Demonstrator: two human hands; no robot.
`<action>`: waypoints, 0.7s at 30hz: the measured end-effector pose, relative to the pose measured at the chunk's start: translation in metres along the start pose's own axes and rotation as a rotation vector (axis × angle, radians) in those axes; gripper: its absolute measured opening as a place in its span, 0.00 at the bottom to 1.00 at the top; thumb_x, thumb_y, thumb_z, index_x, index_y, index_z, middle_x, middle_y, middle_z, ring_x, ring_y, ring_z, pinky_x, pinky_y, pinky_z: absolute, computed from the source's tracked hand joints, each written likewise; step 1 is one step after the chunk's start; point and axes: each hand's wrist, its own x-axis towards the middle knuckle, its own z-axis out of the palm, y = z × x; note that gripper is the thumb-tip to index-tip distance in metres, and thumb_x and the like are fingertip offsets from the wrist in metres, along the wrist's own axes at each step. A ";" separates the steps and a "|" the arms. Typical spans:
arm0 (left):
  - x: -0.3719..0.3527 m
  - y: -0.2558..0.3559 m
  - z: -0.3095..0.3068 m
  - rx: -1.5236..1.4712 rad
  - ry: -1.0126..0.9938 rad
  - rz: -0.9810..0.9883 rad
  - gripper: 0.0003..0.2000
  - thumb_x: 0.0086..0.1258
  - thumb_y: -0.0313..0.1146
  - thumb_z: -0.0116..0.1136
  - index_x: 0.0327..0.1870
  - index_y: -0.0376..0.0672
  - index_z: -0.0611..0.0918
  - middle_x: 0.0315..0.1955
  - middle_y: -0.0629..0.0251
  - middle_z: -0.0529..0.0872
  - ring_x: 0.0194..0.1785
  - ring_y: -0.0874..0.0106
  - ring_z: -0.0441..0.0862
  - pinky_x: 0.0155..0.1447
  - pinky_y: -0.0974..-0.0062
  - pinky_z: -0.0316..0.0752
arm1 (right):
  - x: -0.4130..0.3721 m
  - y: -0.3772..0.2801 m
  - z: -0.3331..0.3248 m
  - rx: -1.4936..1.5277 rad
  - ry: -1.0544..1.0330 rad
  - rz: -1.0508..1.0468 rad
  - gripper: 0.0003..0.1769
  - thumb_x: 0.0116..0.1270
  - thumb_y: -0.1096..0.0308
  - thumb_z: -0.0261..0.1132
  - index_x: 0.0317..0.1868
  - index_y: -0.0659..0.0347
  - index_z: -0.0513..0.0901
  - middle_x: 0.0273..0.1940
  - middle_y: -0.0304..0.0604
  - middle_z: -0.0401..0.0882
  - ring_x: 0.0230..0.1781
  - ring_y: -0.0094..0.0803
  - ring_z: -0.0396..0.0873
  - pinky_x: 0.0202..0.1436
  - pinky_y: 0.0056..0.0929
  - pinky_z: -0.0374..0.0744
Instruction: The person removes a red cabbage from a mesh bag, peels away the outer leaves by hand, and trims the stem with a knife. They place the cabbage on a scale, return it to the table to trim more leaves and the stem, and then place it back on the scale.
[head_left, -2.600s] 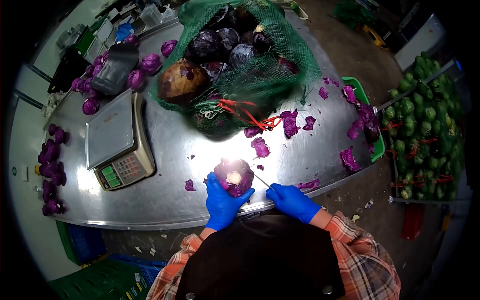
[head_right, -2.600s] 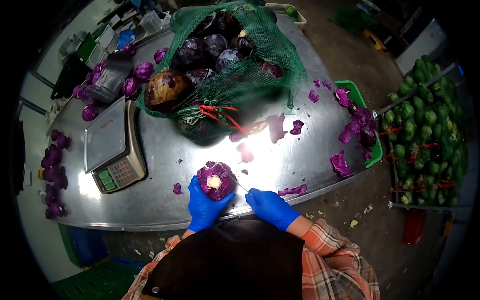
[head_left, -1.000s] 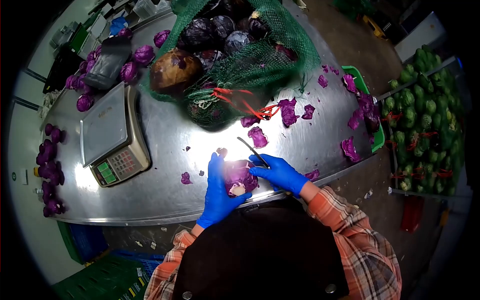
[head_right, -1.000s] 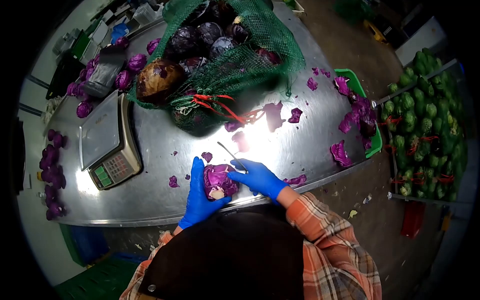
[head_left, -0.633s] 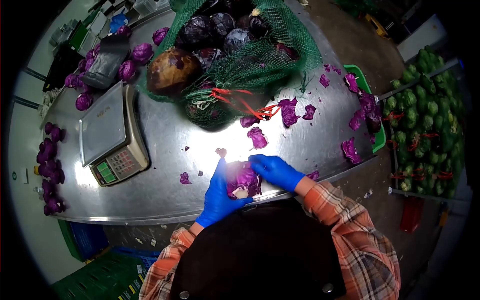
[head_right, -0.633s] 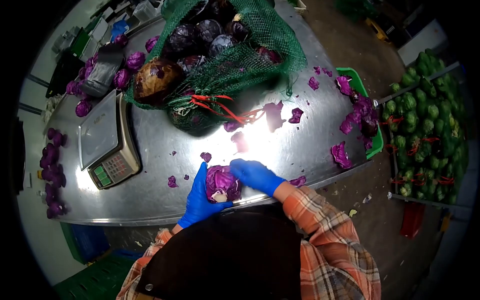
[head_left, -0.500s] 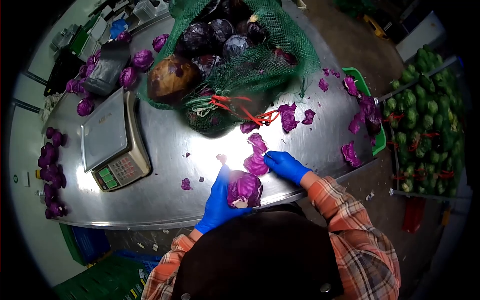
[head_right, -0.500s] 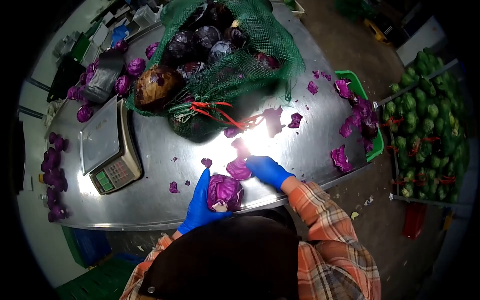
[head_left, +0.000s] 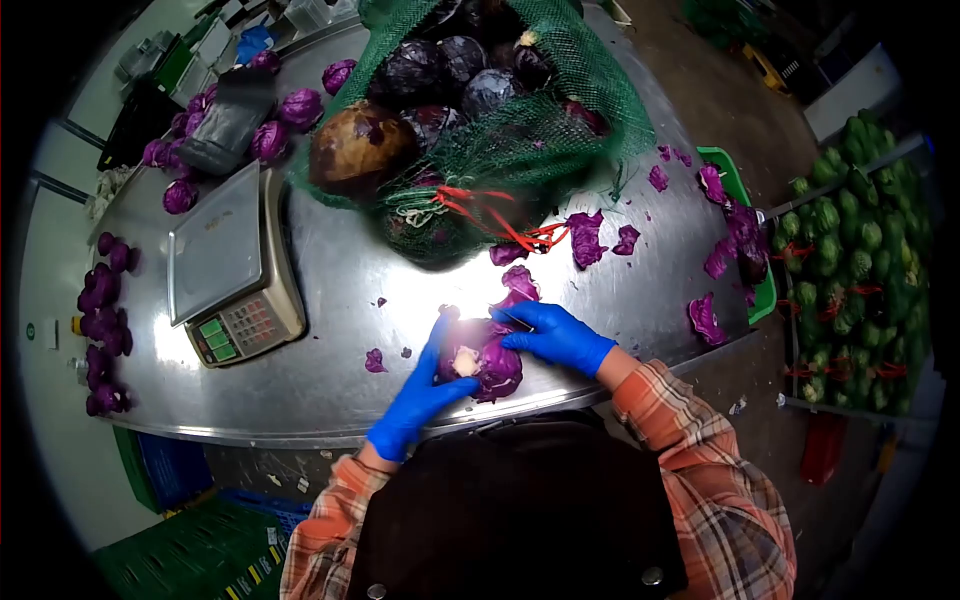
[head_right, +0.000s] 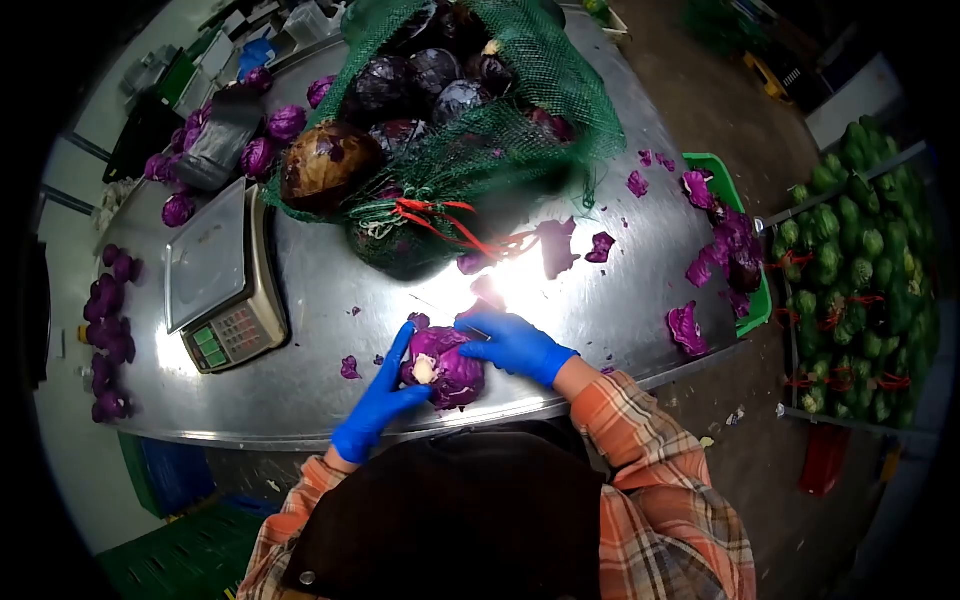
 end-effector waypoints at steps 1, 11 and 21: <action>0.002 -0.002 0.010 0.062 0.059 0.005 0.51 0.55 0.34 0.73 0.76 0.40 0.50 0.72 0.56 0.60 0.73 0.65 0.59 0.75 0.66 0.55 | -0.001 -0.008 -0.002 0.026 -0.037 0.063 0.27 0.68 0.62 0.66 0.65 0.57 0.73 0.50 0.46 0.82 0.45 0.31 0.82 0.53 0.29 0.79; 0.008 -0.017 -0.027 0.288 -0.177 -0.003 0.51 0.48 0.27 0.75 0.76 0.43 0.56 0.73 0.63 0.61 0.74 0.68 0.59 0.77 0.68 0.53 | -0.019 -0.031 -0.022 0.075 -0.308 0.193 0.15 0.71 0.61 0.60 0.50 0.62 0.81 0.36 0.43 0.83 0.24 0.25 0.79 0.33 0.24 0.81; 0.005 -0.004 -0.017 0.275 -0.184 -0.002 0.48 0.49 0.34 0.78 0.73 0.46 0.61 0.72 0.69 0.63 0.72 0.70 0.60 0.75 0.66 0.55 | -0.027 -0.036 -0.008 -0.110 0.035 -0.129 0.28 0.61 0.61 0.71 0.61 0.55 0.75 0.56 0.41 0.76 0.50 0.36 0.79 0.51 0.32 0.78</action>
